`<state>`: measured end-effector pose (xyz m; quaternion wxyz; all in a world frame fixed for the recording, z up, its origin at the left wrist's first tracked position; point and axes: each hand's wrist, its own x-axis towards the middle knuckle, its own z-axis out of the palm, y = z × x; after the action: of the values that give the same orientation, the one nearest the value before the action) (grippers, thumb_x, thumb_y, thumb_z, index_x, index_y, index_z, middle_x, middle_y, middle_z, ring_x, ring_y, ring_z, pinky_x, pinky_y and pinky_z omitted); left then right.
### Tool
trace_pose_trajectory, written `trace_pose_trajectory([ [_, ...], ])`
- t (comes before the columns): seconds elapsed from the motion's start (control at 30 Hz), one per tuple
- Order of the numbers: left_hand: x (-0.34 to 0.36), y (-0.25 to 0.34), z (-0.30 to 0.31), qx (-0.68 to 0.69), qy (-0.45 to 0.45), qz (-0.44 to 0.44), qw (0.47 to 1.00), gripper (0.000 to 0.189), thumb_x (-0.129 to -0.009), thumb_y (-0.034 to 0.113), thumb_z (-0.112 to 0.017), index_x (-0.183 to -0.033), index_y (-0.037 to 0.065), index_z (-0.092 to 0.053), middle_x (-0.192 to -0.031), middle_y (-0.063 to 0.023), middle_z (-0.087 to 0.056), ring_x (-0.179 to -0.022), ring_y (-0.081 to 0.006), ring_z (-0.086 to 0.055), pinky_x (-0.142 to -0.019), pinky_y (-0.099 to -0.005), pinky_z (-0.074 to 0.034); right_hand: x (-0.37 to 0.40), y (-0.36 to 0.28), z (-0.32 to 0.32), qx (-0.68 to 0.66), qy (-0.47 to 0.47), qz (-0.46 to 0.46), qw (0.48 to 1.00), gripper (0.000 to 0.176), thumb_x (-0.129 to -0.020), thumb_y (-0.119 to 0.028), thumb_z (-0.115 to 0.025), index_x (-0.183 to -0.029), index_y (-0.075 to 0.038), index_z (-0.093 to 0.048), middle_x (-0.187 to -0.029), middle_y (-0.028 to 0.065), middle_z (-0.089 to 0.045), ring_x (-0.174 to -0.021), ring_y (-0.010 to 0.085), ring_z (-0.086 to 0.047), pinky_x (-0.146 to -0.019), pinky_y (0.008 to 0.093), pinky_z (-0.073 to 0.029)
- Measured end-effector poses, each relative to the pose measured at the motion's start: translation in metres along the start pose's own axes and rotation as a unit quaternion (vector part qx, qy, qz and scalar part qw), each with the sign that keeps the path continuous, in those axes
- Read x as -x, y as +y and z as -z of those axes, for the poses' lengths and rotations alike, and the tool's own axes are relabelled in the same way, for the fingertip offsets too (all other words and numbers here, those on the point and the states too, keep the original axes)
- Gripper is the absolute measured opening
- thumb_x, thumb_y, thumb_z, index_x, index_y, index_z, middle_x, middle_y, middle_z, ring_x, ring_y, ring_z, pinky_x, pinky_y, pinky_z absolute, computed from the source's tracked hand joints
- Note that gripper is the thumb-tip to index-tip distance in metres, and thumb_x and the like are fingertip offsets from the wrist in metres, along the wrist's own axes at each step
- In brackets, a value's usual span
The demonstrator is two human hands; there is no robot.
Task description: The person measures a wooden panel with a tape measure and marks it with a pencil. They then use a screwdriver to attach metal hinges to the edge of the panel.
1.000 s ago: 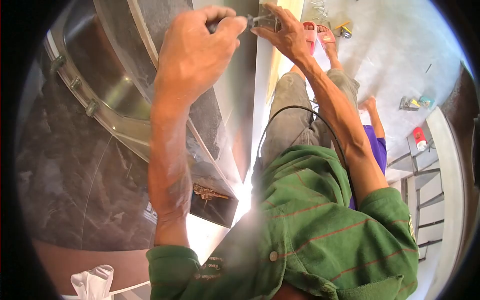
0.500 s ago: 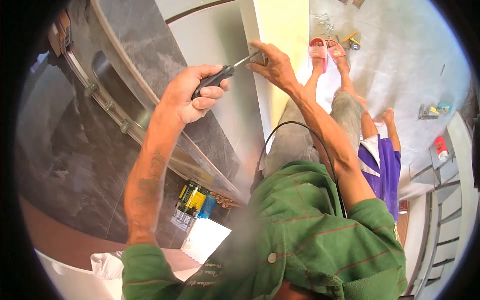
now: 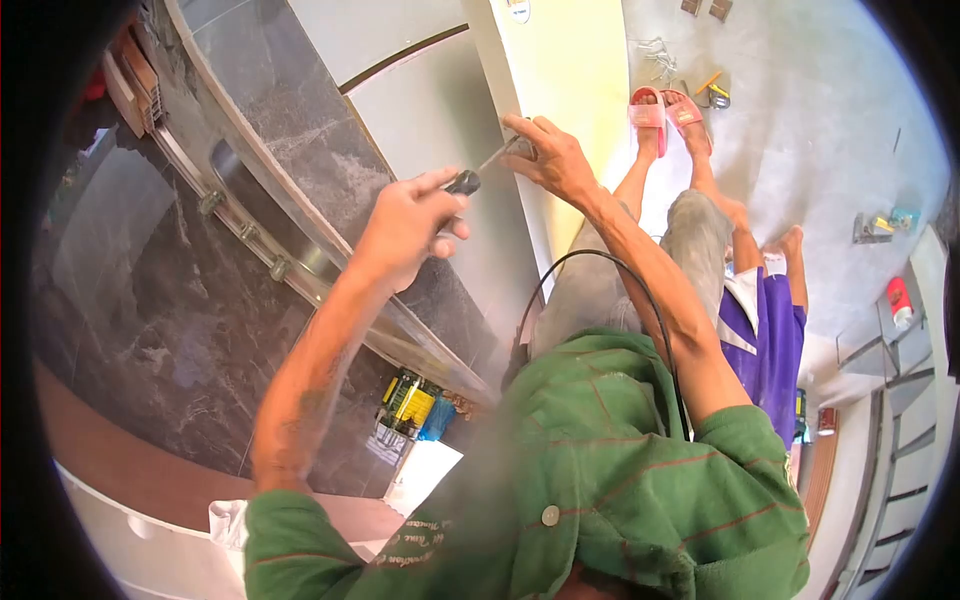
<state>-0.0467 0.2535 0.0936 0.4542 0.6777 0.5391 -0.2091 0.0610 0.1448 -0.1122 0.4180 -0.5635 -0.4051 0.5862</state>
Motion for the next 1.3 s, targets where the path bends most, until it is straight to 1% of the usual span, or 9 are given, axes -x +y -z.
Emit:
trace_pose_trajectory([
  [0.1, -0.005, 0.002, 0.0, 0.44, 0.002, 0.303, 0.845, 0.042, -0.086, 0.007, -0.058, -0.125, -0.005, -0.05, -0.089, -0.0175, -0.061, -0.064, -0.0221, -0.063, -0.048, -0.0322, -0.051, 0.001, -0.001, 0.0, -0.006, 0.001, -0.003, 1.0, 0.055, -0.075, -0.015, -0.078, -0.126, -0.015, -0.058, -0.085, 0.009, -0.056, -0.07, 0.0231, -0.058, -0.065, 0.0352, -0.049],
  [0.23, -0.016, -0.006, 0.007, 0.415, -0.074, 0.346, 0.838, 0.042, -0.088, 0.01, -0.058, -0.125, -0.006, -0.049, -0.087, -0.0165, -0.061, -0.062, -0.0197, -0.061, -0.047, -0.0311, -0.05, 0.0, 0.003, -0.002, 0.01, 0.0, -0.008, 1.0, 0.055, -0.074, -0.014, -0.079, -0.125, -0.014, -0.058, -0.085, 0.0091, -0.056, -0.07, 0.0232, -0.057, -0.065, 0.0354, -0.049],
  [0.33, -0.022, -0.004, 0.008, 0.017, -0.168, 0.145, 0.975, 0.041, -0.089, 0.012, -0.058, -0.125, -0.007, -0.049, -0.086, -0.0158, -0.061, -0.06, -0.0179, -0.06, -0.045, -0.0302, -0.049, 0.0, 0.003, -0.003, 0.021, 0.015, 0.014, 1.0, 0.055, -0.074, -0.013, -0.079, -0.125, -0.013, -0.058, -0.085, 0.0088, -0.056, -0.07, 0.0224, -0.058, -0.065, 0.0347, -0.05],
  [0.53, -0.008, 0.0, -0.009, -0.382, -0.11, -0.126, 0.909, 0.037, -0.086, 0.009, -0.059, -0.119, -0.009, -0.051, -0.089, -0.0191, -0.062, -0.065, -0.0232, -0.064, -0.045, -0.0329, -0.049, 0.0, 0.001, -0.007, 0.005, 0.011, 0.011, 1.0, 0.056, -0.072, -0.011, -0.08, -0.124, -0.011, -0.058, -0.084, 0.0085, -0.057, -0.07, 0.0206, -0.058, -0.065, 0.0339, -0.049],
  [0.67, -0.009, -0.016, 0.001, 0.001, -0.079, -0.005, 0.997, 0.032, -0.087, 0.008, -0.058, -0.113, -0.008, -0.052, -0.089, -0.0196, -0.062, -0.065, -0.0229, -0.064, -0.043, -0.0315, -0.046, 0.001, 0.003, -0.004, 0.001, 0.008, 0.024, 1.0, 0.056, -0.073, -0.011, -0.08, -0.124, -0.01, -0.058, -0.087, 0.0088, -0.058, -0.071, 0.0203, -0.059, -0.066, 0.0326, -0.05],
  [0.73, -0.015, -0.019, 0.008, 0.509, -0.034, 0.332, 0.793, 0.024, -0.09, 0.009, -0.057, -0.108, -0.006, -0.053, -0.086, -0.0173, -0.061, -0.061, -0.0172, -0.06, -0.038, -0.0259, -0.041, 0.001, -0.005, -0.001, 0.019, -0.014, -0.007, 1.0, 0.056, -0.073, -0.012, -0.08, -0.124, -0.01, -0.059, -0.088, 0.009, -0.059, -0.072, 0.0199, -0.059, -0.066, 0.032, -0.05],
  [0.87, -0.02, -0.02, 0.011, 0.547, -0.057, 0.386, 0.741, 0.016, -0.094, 0.014, -0.054, -0.099, -0.002, -0.054, -0.082, -0.0145, -0.06, -0.054, -0.0104, -0.049, -0.035, -0.0198, -0.033, 0.0, -0.003, -0.003, 0.003, -0.002, 0.001, 1.0, 0.055, -0.073, -0.012, -0.08, -0.124, -0.01, -0.059, -0.09, 0.0094, -0.06, -0.073, 0.0196, -0.06, -0.067, 0.032, -0.05],
  [1.03, -0.022, -0.012, 0.008, 0.029, -0.141, 0.124, 0.982, 0.024, -0.089, 0.009, -0.054, -0.109, -0.006, -0.052, -0.085, -0.0198, -0.063, -0.062, -0.0227, -0.062, -0.046, -0.0334, -0.049, 0.0, 0.001, -0.008, -0.021, 0.013, 0.013, 1.0, 0.055, -0.073, -0.011, -0.08, -0.124, -0.01, -0.059, -0.094, 0.0095, -0.062, -0.074, 0.0191, -0.061, -0.066, 0.0308, -0.051],
  [1.3, -0.008, 0.009, 0.001, -0.43, -0.192, -0.06, 0.88, 0.048, -0.085, 0.002, -0.05, -0.131, -0.01, -0.045, -0.096, -0.0249, -0.063, -0.077, -0.0355, -0.069, -0.064, -0.0419, -0.057, 0.001, 0.0, -0.01, -0.001, 0.017, 0.033, 0.999, 0.057, -0.071, -0.01, -0.082, -0.123, -0.007, -0.059, -0.097, 0.0102, -0.064, -0.072, 0.0186, -0.061, -0.066, 0.03, -0.052],
])
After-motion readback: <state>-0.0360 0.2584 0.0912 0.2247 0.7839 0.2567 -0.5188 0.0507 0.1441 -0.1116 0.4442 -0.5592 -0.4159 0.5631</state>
